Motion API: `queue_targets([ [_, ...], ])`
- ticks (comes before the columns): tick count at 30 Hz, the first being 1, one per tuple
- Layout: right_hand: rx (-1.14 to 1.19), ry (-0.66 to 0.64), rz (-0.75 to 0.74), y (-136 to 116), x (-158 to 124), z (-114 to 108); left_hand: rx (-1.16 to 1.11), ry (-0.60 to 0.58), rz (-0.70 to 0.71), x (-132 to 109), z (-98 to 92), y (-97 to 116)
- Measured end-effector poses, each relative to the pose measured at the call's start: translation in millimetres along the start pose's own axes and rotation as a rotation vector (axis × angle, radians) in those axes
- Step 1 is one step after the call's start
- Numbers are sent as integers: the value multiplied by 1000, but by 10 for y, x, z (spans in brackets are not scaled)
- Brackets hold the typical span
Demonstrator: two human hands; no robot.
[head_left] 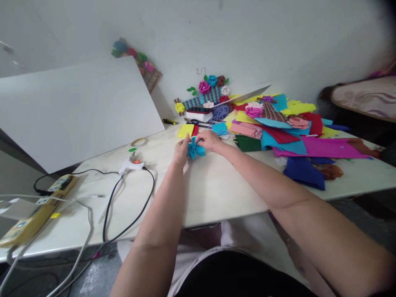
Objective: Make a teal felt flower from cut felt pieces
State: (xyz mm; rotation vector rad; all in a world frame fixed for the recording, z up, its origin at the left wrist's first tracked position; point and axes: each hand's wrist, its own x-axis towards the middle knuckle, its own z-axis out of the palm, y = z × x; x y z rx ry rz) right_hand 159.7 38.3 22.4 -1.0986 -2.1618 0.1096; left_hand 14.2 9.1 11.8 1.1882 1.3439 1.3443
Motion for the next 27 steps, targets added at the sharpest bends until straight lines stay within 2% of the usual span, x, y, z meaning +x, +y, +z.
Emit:
queue_targets([
  [3,67,7,71,27,15,12,24,-81,40,-22,-16,25],
  [7,141,22,125,55,20,12,-8,-289,94,-52,-61,33],
  [9,153,18,142,59,17,0,-18,-349,100,-55,-82,30],
  [20,114,-31,215,25,20,-41,153,-269,142,32,-71,-50],
  [27,175,-25,366,-25,34,-13,216,-181,131,19,-38,-44],
])
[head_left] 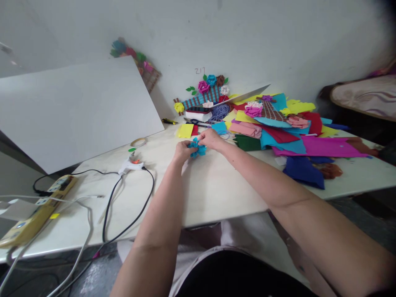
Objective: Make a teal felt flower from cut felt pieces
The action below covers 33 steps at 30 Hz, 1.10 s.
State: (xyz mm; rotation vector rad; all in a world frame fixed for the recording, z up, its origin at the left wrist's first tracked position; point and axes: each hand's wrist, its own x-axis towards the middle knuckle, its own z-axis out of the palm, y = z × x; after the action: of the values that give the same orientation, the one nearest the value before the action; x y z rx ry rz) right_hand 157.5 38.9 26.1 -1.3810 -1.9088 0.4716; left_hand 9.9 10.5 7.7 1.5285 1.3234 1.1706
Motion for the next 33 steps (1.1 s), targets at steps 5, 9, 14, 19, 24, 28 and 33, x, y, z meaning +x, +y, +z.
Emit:
queue_targets([
  [5,117,-69,-57,72,33,26,-24,-9,14,-9,5,-4],
  [9,115,-167,-206,113,47,-13,-33,-37,27,-3,-1,-19],
  [14,23,-194,-268,99,28,-85,-45,-45,2,4,-1,-18],
  [19,25,-225,-295,75,4,-131,-25,-59,-7,11,-3,-20],
  [24,-7,-225,-322,79,9,-121,-19,-88,-8,2,-7,-6],
  [28,-84,-168,-274,68,19,-82,-35,-77,-14,-11,1,21],
  [33,-225,-109,-202,-15,-20,-75,25,5,-7,3,25,20],
])
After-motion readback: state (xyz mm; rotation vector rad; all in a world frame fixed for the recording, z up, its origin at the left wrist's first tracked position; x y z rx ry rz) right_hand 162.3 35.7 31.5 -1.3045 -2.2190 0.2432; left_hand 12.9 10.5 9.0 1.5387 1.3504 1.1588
